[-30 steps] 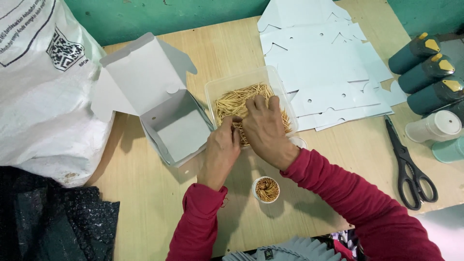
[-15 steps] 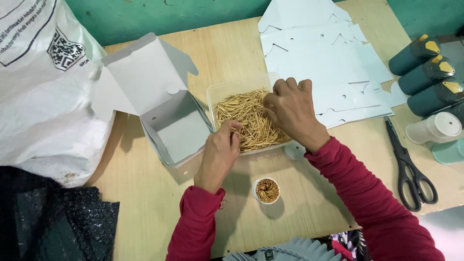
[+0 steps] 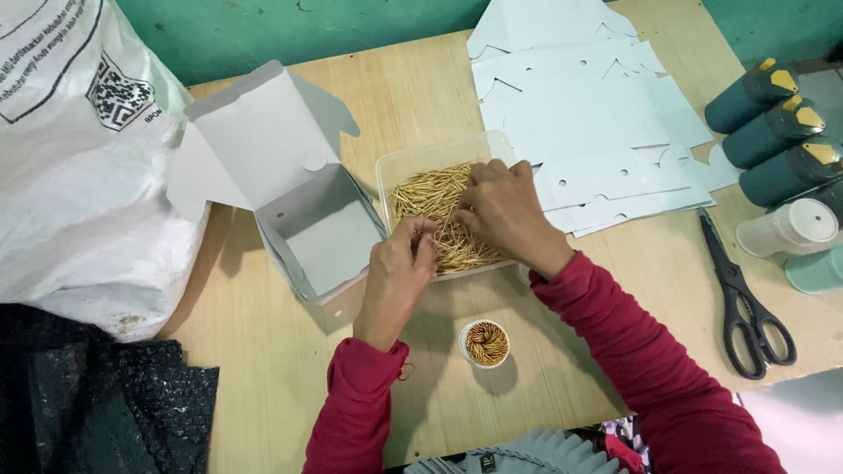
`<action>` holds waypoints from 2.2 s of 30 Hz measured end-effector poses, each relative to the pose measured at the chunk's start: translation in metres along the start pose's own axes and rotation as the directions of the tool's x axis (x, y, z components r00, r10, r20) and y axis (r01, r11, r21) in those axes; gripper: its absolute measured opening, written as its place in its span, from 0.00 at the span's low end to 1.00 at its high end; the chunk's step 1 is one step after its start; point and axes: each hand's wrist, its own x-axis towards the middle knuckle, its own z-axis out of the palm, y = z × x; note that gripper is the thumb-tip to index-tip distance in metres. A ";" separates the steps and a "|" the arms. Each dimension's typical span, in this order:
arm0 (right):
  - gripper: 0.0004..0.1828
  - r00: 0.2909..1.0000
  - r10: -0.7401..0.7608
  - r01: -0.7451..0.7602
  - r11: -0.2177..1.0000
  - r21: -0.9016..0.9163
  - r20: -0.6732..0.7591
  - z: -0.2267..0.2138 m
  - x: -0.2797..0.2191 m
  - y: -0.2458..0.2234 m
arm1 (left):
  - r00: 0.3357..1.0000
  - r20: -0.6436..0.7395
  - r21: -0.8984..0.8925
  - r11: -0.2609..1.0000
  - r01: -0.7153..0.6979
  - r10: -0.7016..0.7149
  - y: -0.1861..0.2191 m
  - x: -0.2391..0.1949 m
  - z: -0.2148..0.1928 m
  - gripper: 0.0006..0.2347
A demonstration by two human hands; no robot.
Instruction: Manually transferring toothpicks from a large rectangular container into a small round container to fill it.
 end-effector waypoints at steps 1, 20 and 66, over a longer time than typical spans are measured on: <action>0.09 1.000 0.001 -0.001 1.000 -0.001 0.001 -0.014 -0.001 0.002 | 1.000 0.001 -0.001 1.000 0.000 0.000 -0.001 0.001 0.001 0.09; 0.13 1.000 -0.029 0.030 0.984 -0.177 0.010 -0.023 -0.019 -0.014 | 0.988 -0.106 -0.366 0.928 0.070 -0.117 0.002 0.000 0.002 0.06; 0.09 0.995 0.086 -0.086 0.996 -0.007 -0.055 -0.033 0.003 -0.012 | 0.987 -0.125 -0.496 0.868 0.028 -0.103 -0.024 0.008 -0.011 0.09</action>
